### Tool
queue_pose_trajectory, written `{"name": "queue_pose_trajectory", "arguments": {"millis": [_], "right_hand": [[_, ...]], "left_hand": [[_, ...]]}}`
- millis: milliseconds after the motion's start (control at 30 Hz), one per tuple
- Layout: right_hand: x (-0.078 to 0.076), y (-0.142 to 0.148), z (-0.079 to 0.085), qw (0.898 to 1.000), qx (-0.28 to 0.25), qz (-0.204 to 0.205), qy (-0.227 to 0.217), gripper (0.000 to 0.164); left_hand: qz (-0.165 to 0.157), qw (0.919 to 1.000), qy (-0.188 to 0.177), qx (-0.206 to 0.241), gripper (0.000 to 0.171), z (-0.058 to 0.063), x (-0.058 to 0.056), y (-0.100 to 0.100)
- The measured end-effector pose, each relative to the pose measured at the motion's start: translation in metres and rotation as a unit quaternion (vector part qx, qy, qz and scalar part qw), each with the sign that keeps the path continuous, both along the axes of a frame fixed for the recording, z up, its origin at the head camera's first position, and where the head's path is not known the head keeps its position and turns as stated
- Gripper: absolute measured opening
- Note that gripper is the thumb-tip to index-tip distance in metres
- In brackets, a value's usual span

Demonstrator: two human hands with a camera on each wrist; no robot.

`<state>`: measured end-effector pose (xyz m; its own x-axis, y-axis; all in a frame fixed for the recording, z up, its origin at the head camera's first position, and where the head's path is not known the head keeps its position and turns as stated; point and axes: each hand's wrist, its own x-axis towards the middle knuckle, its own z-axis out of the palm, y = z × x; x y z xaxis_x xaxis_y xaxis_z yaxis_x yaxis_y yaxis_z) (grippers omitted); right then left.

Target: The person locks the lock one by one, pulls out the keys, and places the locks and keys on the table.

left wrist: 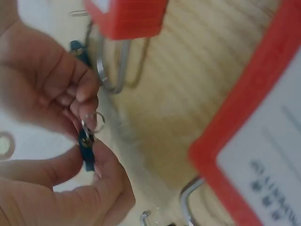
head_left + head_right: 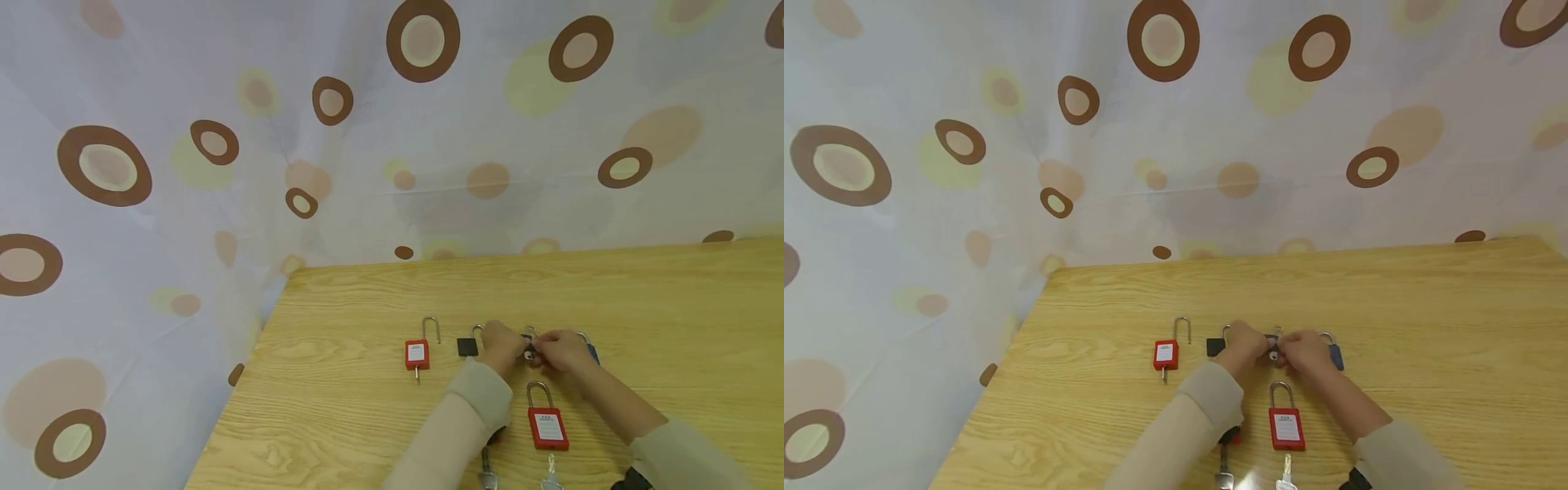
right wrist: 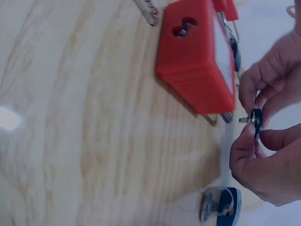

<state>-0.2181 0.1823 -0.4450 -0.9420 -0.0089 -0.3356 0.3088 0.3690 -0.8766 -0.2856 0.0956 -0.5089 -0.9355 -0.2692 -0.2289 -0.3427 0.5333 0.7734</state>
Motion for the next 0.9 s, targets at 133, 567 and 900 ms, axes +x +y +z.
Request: {"name": "queue_pose_trajectory", "arguments": {"millis": [133, 567, 900], "right_hand": [[0.005, 0.009, 0.011, 0.998, -0.066, 0.008, -0.001, 0.038], [0.048, 0.007, 0.063, 0.983, 0.01, 0.094, 0.156, 0.033], [0.081, -0.008, 0.055, 0.946, 0.174, 0.04, 0.272, 0.022]], "left_hand": [[-0.008, 0.9859, -0.032, 0.164, 0.016, 0.07, 0.036, -0.015], [-0.155, 0.9442, 0.044, 0.287, 0.015, 0.137, 0.104, -0.066], [-0.197, 0.9523, 0.123, 0.198, 0.014, 0.111, 0.146, -0.087]]}}
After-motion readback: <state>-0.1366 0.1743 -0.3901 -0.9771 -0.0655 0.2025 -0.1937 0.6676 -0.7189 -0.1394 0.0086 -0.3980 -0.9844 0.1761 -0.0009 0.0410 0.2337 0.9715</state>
